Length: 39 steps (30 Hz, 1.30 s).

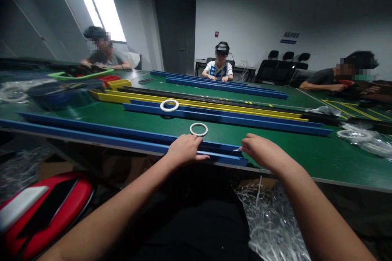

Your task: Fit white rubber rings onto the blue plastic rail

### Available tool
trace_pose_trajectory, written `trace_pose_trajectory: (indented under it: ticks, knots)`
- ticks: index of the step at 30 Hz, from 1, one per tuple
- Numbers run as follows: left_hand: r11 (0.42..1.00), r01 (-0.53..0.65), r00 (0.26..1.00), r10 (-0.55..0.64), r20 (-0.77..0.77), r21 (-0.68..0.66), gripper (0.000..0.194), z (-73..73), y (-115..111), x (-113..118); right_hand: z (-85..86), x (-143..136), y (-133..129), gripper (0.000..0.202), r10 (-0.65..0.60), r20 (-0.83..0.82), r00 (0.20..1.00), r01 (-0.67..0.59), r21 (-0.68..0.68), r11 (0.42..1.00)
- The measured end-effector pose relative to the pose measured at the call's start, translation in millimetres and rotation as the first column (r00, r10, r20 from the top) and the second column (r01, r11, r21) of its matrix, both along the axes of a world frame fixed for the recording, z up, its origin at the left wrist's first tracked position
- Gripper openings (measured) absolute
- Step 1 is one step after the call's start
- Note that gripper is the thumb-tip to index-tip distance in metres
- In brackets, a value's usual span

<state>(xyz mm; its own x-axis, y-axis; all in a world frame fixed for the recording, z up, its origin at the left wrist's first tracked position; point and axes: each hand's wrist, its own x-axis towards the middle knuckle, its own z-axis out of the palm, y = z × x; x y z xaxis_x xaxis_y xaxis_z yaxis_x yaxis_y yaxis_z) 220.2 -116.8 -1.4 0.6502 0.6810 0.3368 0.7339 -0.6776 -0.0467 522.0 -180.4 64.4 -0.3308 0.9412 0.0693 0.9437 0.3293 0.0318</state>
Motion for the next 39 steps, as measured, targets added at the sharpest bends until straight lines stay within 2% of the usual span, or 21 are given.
trace_pose_trajectory:
  ticks: [4,8,14,17,22,24,28,30,35,39]
  knots:
    - [1.000,0.011,1.000,-0.011,0.013,-0.001,0.075,-1.6,1,0,1.0,4,-1,0.033,0.057,-0.064,0.996,-0.057,0.004,0.998]
    - [1.000,0.016,1.000,-0.016,0.020,-0.003,0.075,-2.3,2,-1,-4.5,8,3,0.022,0.029,-0.142,0.990,-0.025,0.027,0.999]
    - [1.000,0.019,0.999,-0.019,0.036,-0.007,0.075,-2.1,2,-1,-9.1,4,1,0.040,0.085,-0.214,0.973,-0.082,0.025,0.996]
    - [1.000,0.014,0.999,-0.013,0.037,-0.014,0.074,-1.4,1,-1,-7.6,-1,-5,0.037,0.118,-0.224,0.967,-0.107,0.061,0.992]
    - [1.000,0.011,1.000,-0.011,0.028,-0.008,0.074,-1.4,1,-1,-4.5,-8,-17,0.019,0.100,-0.221,0.970,-0.086,0.069,0.994]
    - [1.000,0.011,1.000,-0.011,0.026,-0.004,0.074,-1.8,2,0,-2.5,-13,-23,0.017,0.087,-0.234,0.968,-0.074,0.064,0.995]
    - [1.000,0.006,1.000,-0.006,0.020,-0.002,0.074,-2.2,2,0,0.3,-20,-33,0.017,-0.017,-0.275,0.961,0.015,-0.008,1.000]
    - [1.000,0.003,1.000,-0.003,0.019,0.005,0.074,-2.4,2,-1,-2.1,-18,-35,0.020,-0.034,-0.303,0.952,0.030,-0.019,0.999]
    - [1.000,0.008,1.000,-0.008,0.019,0.018,0.073,-2.8,2,-1,-17.4,-3,-39,0.027,0.017,-0.346,0.938,0.009,0.075,0.997]
    - [1.000,0.004,1.000,-0.005,0.018,0.010,0.074,-2.1,1,0,-22.0,-6,-49,0.025,-0.029,-0.352,0.936,0.033,0.005,0.999]
